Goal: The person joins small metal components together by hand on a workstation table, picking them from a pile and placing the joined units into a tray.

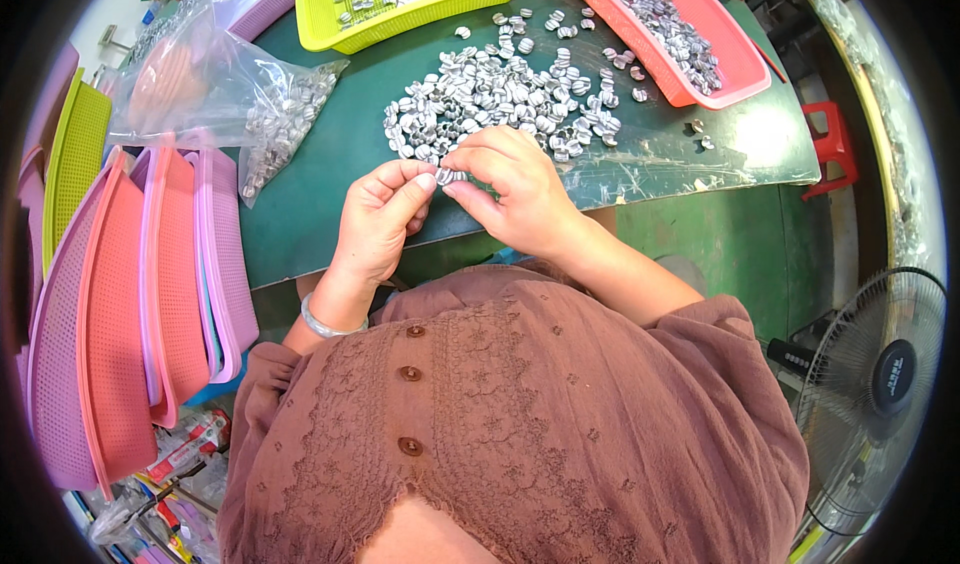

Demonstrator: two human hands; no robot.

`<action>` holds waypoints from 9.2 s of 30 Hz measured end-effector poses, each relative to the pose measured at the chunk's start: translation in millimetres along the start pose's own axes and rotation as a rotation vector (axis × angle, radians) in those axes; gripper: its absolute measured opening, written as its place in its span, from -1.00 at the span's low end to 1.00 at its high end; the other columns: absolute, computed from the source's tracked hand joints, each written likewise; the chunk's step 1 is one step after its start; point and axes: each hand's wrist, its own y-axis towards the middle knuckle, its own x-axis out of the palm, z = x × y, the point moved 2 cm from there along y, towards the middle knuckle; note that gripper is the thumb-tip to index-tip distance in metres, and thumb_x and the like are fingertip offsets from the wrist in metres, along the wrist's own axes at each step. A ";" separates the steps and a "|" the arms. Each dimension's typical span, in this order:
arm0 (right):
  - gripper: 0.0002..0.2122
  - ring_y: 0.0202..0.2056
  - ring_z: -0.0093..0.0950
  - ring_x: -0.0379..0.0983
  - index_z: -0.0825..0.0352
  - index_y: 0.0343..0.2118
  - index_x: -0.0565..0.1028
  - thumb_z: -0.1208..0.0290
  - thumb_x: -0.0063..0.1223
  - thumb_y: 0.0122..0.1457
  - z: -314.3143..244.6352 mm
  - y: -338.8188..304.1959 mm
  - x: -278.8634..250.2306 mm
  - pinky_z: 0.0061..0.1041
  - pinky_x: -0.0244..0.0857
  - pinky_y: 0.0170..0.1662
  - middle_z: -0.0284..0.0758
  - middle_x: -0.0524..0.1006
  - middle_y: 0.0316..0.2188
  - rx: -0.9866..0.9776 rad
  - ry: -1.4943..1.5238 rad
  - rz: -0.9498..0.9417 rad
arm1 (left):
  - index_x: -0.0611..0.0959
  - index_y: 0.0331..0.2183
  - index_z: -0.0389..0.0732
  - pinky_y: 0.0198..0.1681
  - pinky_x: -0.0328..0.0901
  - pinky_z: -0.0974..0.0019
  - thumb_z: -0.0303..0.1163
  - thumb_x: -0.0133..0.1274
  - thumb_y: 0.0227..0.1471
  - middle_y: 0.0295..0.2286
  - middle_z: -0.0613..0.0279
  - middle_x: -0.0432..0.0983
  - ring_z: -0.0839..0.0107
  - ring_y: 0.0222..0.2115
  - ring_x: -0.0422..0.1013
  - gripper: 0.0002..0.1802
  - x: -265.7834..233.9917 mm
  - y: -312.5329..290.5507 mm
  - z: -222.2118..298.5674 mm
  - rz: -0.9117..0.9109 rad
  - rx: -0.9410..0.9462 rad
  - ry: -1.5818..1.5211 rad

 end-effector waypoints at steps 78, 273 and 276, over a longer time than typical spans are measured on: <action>-0.78 -0.38 -0.59 0.35 0.35 -0.24 0.44 0.61 0.05 -0.01 -0.3 -2.3 -4.6 -0.65 0.23 -0.37 -0.37 0.43 -0.35 0.302 0.405 -0.002 | 0.51 -0.30 -0.19 -0.61 0.07 0.64 -0.40 -0.01 0.07 -0.60 0.46 0.32 0.70 -0.63 0.17 -0.88 16.3 -3.4 6.8 -0.101 -0.163 -0.458; -0.91 -0.24 -0.33 0.35 0.34 -0.43 0.50 0.52 0.08 -0.04 18.7 22.6 -9.9 -0.39 0.21 -0.13 -0.32 0.47 -0.35 0.106 0.109 -0.098 | 0.50 -0.35 -0.25 -0.70 -0.01 0.63 -0.28 -0.08 0.12 -0.64 0.41 0.25 0.64 -0.68 0.13 -0.77 8.4 9.7 8.3 -0.038 -0.349 -0.331; -0.86 -0.20 -0.39 0.37 0.35 -0.31 0.51 0.57 0.01 0.04 13.6 20.1 -8.1 -0.43 0.25 -0.10 -0.28 0.46 -0.26 0.157 0.234 -0.143 | 0.50 -0.37 -0.24 -0.70 0.00 0.62 -0.28 -0.08 0.12 -0.64 0.42 0.25 0.64 -0.68 0.13 -0.79 9.7 9.0 7.6 -0.075 -0.392 -0.409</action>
